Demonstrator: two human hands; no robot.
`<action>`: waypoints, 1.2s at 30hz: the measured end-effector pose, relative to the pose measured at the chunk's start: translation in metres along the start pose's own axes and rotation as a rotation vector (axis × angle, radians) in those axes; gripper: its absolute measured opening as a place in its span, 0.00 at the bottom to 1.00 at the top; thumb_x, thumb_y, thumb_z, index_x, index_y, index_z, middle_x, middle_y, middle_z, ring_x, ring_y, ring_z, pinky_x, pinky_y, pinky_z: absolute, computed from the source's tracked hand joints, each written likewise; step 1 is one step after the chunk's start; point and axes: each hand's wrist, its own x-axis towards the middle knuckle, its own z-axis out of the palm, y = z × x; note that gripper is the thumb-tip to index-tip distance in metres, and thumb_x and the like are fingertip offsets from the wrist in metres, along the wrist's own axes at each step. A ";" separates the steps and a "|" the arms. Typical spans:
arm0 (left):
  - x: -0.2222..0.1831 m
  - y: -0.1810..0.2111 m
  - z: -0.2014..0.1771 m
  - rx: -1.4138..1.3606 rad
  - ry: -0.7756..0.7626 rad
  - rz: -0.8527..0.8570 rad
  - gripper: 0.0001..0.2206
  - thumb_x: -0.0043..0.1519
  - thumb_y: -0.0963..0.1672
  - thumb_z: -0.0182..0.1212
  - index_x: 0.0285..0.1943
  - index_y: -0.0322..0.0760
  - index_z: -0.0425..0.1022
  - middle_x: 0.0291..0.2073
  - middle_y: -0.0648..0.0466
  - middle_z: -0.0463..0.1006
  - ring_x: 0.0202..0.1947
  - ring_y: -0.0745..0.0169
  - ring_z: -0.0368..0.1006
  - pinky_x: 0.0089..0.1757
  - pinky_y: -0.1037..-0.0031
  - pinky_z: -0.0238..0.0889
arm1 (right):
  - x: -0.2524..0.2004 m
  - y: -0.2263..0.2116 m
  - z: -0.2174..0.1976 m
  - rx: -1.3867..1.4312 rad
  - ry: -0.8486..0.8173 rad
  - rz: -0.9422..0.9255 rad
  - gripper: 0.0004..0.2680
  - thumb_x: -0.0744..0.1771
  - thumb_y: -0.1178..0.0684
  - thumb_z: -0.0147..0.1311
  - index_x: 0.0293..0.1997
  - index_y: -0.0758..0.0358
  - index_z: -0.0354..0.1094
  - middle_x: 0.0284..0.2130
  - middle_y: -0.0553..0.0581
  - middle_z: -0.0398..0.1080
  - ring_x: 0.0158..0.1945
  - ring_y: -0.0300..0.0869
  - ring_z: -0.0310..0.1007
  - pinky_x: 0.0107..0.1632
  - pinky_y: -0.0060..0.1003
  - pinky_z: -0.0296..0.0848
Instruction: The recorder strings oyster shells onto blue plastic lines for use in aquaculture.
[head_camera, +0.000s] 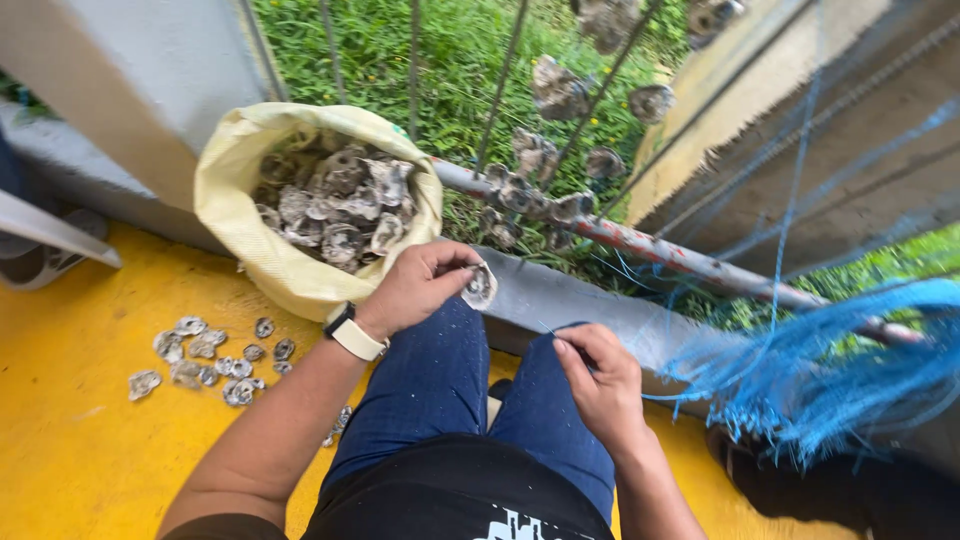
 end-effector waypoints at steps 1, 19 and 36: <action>0.000 -0.004 0.012 -0.004 -0.022 0.004 0.09 0.64 0.39 0.61 0.51 0.34 0.80 0.38 0.55 0.84 0.38 0.71 0.78 0.42 0.77 0.73 | 0.000 -0.003 -0.002 -0.009 0.017 0.013 0.03 0.66 0.59 0.60 0.41 0.65 0.76 0.31 0.54 0.75 0.33 0.39 0.73 0.39 0.32 0.71; -0.013 -0.013 0.083 -1.166 -0.528 -0.295 0.10 0.64 0.39 0.64 0.54 0.30 0.75 0.48 0.45 0.79 0.47 0.60 0.80 0.47 0.76 0.76 | -0.015 -0.033 -0.020 0.019 0.034 -0.095 0.03 0.65 0.61 0.60 0.40 0.68 0.75 0.30 0.58 0.74 0.31 0.44 0.74 0.34 0.35 0.71; -0.023 0.019 0.091 -0.611 -0.359 -0.140 0.13 0.63 0.36 0.64 0.56 0.28 0.73 0.42 0.51 0.79 0.44 0.69 0.77 0.48 0.76 0.74 | -0.022 -0.007 -0.016 0.340 -0.102 0.088 0.08 0.70 0.58 0.50 0.53 0.67 0.72 0.40 0.55 0.73 0.41 0.38 0.76 0.43 0.32 0.76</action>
